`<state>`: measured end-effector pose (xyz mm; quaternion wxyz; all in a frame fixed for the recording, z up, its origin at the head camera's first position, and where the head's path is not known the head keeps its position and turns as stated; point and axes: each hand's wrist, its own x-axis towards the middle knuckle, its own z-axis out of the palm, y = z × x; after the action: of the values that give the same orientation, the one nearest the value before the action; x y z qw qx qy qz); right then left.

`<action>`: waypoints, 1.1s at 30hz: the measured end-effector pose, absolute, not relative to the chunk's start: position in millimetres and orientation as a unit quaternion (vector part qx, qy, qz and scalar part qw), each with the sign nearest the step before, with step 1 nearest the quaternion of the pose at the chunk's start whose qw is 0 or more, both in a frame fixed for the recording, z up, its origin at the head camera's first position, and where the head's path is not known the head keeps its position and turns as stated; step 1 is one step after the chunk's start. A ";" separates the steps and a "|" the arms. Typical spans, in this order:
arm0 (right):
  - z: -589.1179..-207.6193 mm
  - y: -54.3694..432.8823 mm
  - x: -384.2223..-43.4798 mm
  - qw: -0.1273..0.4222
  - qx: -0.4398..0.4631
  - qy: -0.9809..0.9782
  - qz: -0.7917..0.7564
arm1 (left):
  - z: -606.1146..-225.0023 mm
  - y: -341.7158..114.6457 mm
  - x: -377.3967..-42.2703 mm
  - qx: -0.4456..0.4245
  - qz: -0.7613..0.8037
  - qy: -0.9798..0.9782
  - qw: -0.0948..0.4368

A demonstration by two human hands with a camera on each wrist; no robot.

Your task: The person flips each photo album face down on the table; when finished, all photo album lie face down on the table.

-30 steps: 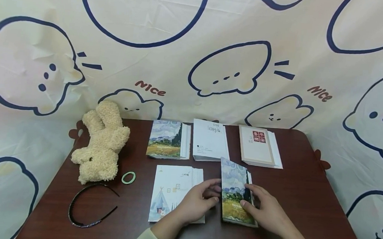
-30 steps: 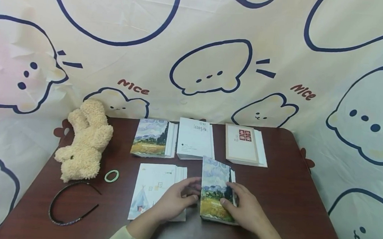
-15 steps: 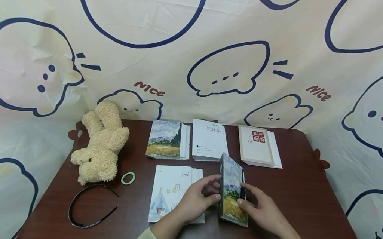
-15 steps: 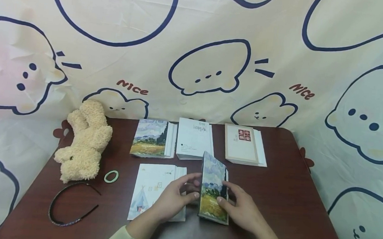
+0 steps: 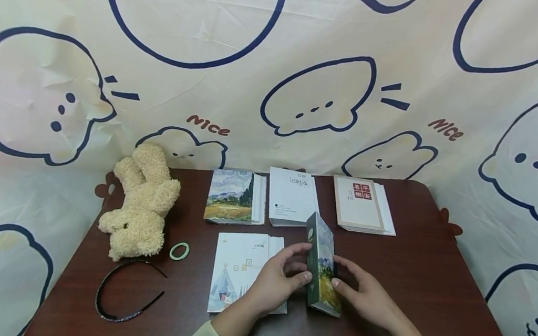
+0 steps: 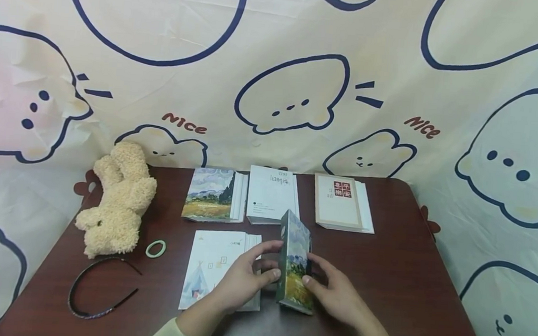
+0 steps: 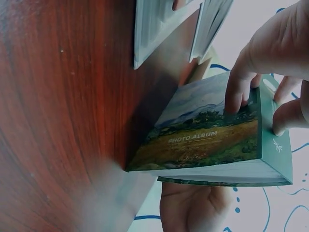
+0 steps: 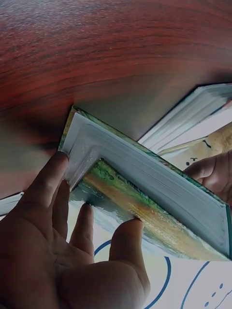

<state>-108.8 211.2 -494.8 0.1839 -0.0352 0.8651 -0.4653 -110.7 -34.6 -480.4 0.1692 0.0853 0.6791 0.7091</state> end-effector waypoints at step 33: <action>-495.6 200.4 -113.3 0.218 -0.121 0.796 -0.552 | -460.5 -34.3 -107.7 0.113 0.669 0.720 0.146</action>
<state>-113.3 200.4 -495.6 0.2185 -0.1214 0.7956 -0.5518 -107.7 -34.3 -460.5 0.1460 0.1129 0.7198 0.6692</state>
